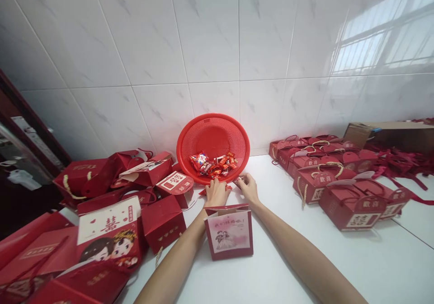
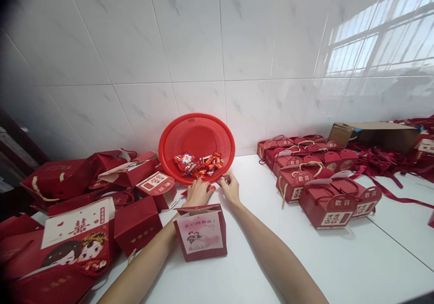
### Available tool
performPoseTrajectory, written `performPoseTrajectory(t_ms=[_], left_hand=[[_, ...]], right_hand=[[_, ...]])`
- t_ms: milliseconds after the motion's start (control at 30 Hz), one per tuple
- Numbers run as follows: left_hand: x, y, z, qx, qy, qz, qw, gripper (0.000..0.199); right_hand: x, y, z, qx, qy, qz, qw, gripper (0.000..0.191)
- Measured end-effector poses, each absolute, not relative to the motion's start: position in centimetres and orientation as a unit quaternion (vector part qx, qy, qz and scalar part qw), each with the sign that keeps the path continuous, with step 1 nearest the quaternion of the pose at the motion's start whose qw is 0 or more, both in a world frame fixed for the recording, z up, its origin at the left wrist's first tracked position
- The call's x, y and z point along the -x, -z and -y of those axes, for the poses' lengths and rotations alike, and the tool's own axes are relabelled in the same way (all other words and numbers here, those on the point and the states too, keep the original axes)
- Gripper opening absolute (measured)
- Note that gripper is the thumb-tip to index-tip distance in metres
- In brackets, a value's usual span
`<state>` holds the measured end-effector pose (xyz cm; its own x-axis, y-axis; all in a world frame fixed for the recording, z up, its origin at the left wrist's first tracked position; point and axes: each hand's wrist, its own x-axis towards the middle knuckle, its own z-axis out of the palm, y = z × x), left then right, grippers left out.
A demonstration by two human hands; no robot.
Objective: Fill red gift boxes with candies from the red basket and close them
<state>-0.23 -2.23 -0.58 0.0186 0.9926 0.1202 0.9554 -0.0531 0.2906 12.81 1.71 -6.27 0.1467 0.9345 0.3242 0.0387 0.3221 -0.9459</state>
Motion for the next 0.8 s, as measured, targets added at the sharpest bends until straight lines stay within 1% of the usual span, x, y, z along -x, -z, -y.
performPoseTrajectory(t_ms=[100, 200, 267, 367, 467, 567, 700, 767, 800], left_hand=[[0.8, 0.9, 1.9, -0.710, -0.195, -0.670, 0.094, 0.027], [1.8, 1.3, 1.3, -0.702, -0.263, -0.646, 0.145, 0.036], [2.4, 1.6, 0.8, -0.694, -0.316, -0.621, 0.182, 0.042], [2.9, 1.9, 0.3, -0.678, -0.388, -0.578, 0.233, 0.051], [2.8, 1.7, 0.2, -0.674, -0.433, -0.532, 0.276, 0.056], [2.4, 1.3, 0.5, -0.682, -0.436, -0.503, 0.301, 0.050], [2.8, 0.5, 0.7, -0.688, -0.412, -0.528, 0.279, 0.035], [3.6, 0.0, 0.8, -0.687, -0.389, -0.560, 0.251, 0.034], [4.0, -0.2, 1.0, -0.688, -0.371, -0.577, 0.237, 0.037]], right_hand=[[-13.1, 5.9, -1.4, 0.466, -0.326, 0.543, 0.617, 0.022], [-13.2, 5.5, -1.0, 0.475, -0.288, 0.559, 0.616, 0.013], [-13.0, 5.3, -0.7, 0.472, -0.277, 0.576, 0.607, 0.011], [-12.5, 5.2, 0.0, 0.456, -0.286, 0.597, 0.594, 0.014], [-11.9, 5.1, 0.7, 0.432, -0.314, 0.615, 0.581, 0.023], [-11.5, 5.0, 1.0, 0.411, -0.332, 0.628, 0.571, 0.030], [-11.5, 5.0, 1.0, 0.410, -0.328, 0.621, 0.582, 0.027], [-11.7, 5.0, 0.9, 0.416, -0.327, 0.614, 0.586, 0.026], [-11.8, 5.1, 0.9, 0.420, -0.327, 0.610, 0.587, 0.025]])
